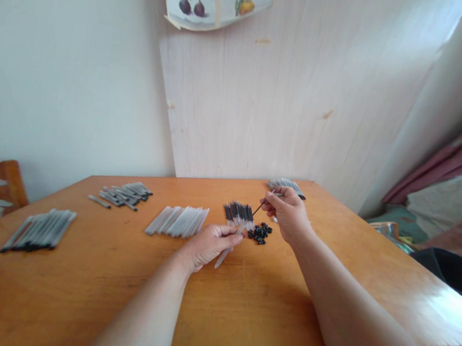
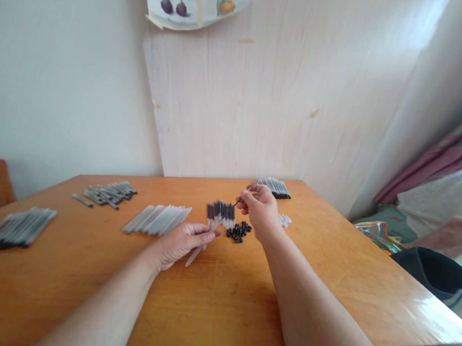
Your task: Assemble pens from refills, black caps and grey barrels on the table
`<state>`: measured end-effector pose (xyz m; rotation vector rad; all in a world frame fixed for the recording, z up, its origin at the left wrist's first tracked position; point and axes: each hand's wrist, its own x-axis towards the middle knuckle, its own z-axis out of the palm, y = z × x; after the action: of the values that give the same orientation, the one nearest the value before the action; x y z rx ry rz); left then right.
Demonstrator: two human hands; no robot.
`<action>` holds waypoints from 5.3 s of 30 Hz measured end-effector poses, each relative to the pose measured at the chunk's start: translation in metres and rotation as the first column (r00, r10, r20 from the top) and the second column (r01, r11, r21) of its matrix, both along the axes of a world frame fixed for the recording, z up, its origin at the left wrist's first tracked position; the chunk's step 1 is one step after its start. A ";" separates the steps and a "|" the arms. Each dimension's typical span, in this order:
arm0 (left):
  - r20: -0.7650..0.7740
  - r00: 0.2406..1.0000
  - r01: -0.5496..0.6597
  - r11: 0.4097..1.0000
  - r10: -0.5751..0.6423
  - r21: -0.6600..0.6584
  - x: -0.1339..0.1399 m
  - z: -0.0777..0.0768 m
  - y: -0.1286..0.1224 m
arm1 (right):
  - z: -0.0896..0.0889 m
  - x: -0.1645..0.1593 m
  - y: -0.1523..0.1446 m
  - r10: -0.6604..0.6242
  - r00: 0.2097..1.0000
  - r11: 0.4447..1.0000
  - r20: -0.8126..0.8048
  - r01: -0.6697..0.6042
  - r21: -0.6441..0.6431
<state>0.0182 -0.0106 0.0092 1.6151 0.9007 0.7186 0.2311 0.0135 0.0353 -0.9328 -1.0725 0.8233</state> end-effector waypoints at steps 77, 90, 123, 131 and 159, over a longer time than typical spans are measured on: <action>0.066 0.994 -0.084 0.996 0.085 -0.018 0.001 0.004 0.002 | -0.008 0.035 -0.001 0.277 0.065 0.914 0.959 0.289 -0.284; 0.081 0.995 -0.060 0.998 0.060 0.002 -0.001 0.000 0.003 | -0.002 0.043 0.000 0.334 0.524 0.889 0.783 0.101 -0.446; 0.104 0.995 0.014 0.997 -0.006 -0.075 0.003 0.005 -0.003 | 0.008 0.007 -0.018 0.501 0.792 0.861 0.349 -0.417 -0.291; 0.097 0.995 0.022 0.997 -0.015 -0.071 0.003 0.003 -0.001 | 0.009 0.005 -0.019 0.510 0.783 0.856 0.356 -0.418 -0.305; 0.111 0.993 0.029 0.999 -0.026 -0.030 0.004 -0.001 0.000 | 0.002 0.010 -0.016 0.600 0.774 0.781 0.202 -0.513 -0.356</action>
<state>0.0219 -0.0108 0.0086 1.5414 0.8043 0.7639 0.2409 -0.0028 0.0377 -1.0090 -1.5795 1.3941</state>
